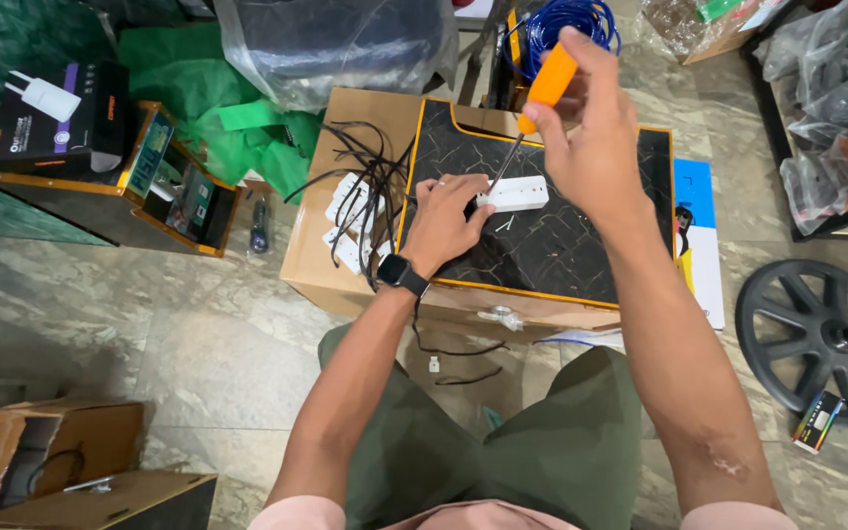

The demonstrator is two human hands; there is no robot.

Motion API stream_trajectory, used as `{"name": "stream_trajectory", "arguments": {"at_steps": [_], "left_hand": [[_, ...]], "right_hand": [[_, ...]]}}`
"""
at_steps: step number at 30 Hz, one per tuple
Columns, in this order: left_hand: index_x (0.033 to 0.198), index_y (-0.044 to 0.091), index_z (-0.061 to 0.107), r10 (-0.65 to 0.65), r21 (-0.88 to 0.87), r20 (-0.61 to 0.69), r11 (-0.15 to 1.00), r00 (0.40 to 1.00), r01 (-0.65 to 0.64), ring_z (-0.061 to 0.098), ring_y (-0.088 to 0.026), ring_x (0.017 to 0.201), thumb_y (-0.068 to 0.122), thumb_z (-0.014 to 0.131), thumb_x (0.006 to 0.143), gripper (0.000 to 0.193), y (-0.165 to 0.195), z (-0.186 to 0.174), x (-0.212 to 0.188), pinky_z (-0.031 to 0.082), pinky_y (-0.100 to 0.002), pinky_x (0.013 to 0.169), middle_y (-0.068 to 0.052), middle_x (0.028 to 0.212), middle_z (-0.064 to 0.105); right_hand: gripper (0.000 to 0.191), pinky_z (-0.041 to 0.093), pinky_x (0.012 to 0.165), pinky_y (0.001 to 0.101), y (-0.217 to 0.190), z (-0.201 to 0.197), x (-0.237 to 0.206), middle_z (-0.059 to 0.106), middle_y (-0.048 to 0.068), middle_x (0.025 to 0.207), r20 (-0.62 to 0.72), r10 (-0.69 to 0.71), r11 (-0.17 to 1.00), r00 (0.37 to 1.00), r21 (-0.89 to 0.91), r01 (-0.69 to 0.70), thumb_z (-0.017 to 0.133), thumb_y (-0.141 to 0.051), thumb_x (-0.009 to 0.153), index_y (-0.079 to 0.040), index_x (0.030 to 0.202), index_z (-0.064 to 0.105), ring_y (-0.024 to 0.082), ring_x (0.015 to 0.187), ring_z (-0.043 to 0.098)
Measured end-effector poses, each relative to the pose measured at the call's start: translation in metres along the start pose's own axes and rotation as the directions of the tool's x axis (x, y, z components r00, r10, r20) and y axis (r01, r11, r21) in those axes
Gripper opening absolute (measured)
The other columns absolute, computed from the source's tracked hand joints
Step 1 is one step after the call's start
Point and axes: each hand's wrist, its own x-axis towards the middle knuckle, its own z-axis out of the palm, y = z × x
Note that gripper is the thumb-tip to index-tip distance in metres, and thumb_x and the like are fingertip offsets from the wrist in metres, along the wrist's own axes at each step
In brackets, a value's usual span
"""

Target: The person sits on the floor and opens a white power strip, using a screwdriver to remove its screws. They pull the casing apart, handle the internal wires and components, and use pliers while working on the small plug and wiring parts on the table.

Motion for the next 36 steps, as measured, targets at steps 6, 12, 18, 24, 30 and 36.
{"name": "stream_trajectory", "arguments": {"at_steps": [6, 12, 18, 24, 30, 36], "left_hand": [[0.111, 0.013, 0.072, -0.035, -0.022, -0.021, 0.999, 0.999, 0.034, 0.065, -0.022, 0.106, 0.021, 0.074, 0.091, 0.022, -0.001, 0.001, 0.002, 0.036, -0.043, 0.095, 0.000, 0.115, 0.073], [0.100, 0.015, 0.076, -0.099, 0.028, -0.044, 0.995, 0.994, 0.100, 0.066, -0.021, 0.098, 0.023, 0.074, 0.092, 0.012, 0.001, 0.003, 0.009, 0.036, -0.042, 0.090, 0.000, 0.097, 0.071], [0.103, 0.015, 0.074, -0.035, 0.020, -0.033, 0.999, 0.999, 0.035, 0.065, -0.021, 0.102, 0.025, 0.076, 0.088, 0.019, 0.001, 0.002, 0.008, 0.035, -0.043, 0.093, 0.001, 0.106, 0.072], [0.109, 0.014, 0.073, -0.019, -0.022, 0.007, 1.000, 1.000, 0.019, 0.064, -0.021, 0.110, 0.027, 0.078, 0.087, 0.026, -0.002, 0.003, 0.005, 0.033, -0.042, 0.093, -0.001, 0.115, 0.073], [0.112, 0.013, 0.077, 0.003, 0.007, 0.041, 1.000, 0.999, -0.003, 0.065, -0.021, 0.107, 0.026, 0.076, 0.090, 0.025, -0.007, 0.007, 0.001, 0.032, -0.043, 0.092, -0.002, 0.118, 0.073], [0.112, 0.014, 0.078, 0.016, 0.001, 0.043, 1.000, 0.999, -0.016, 0.064, -0.021, 0.107, 0.025, 0.075, 0.090, 0.024, -0.005, 0.008, 0.001, 0.032, -0.042, 0.091, -0.001, 0.119, 0.073]], "right_hand": [[0.050, 0.064, 0.100, 0.0340, -0.009, -0.002, -0.003, 0.060, 0.019, 0.146, 0.082, 0.014, 0.996, 0.997, 0.086, -0.021, 0.059, 0.016, 0.108, -0.005, 0.147, 0.037, 0.026, 0.125, 0.071], [0.051, 0.064, 0.094, 0.0317, 0.000, 0.002, 0.002, 0.064, 0.015, 0.130, 0.043, 0.044, 0.997, 0.998, 0.068, -0.047, 0.065, 0.013, 0.110, -0.005, 0.150, 0.039, 0.021, 0.112, 0.072], [0.049, 0.063, 0.088, 0.0299, 0.004, -0.001, 0.006, 0.062, 0.014, 0.126, 0.019, 0.067, 0.995, 0.998, 0.075, -0.068, 0.077, 0.008, 0.106, -0.004, 0.143, 0.046, 0.019, 0.109, 0.071], [0.053, 0.061, 0.090, 0.0325, -0.008, -0.002, 0.016, 0.055, 0.015, 0.126, -0.022, -0.098, 0.995, 0.995, -0.005, 0.098, 0.084, 0.003, 0.094, -0.001, 0.134, 0.050, 0.023, 0.108, 0.065], [0.026, 0.055, 0.093, 0.0281, -0.003, -0.001, 0.021, 0.064, 0.008, 0.120, 0.004, 0.169, 0.963, 0.986, 0.214, -0.166, 0.067, 0.001, 0.105, -0.001, 0.129, 0.057, 0.014, 0.103, 0.067], [0.035, 0.054, 0.085, 0.0235, -0.004, -0.001, 0.018, 0.059, 0.006, 0.119, -0.093, 0.109, 0.971, 0.990, 0.223, -0.087, 0.078, 0.001, 0.104, -0.003, 0.131, 0.056, 0.010, 0.098, 0.062]]}}
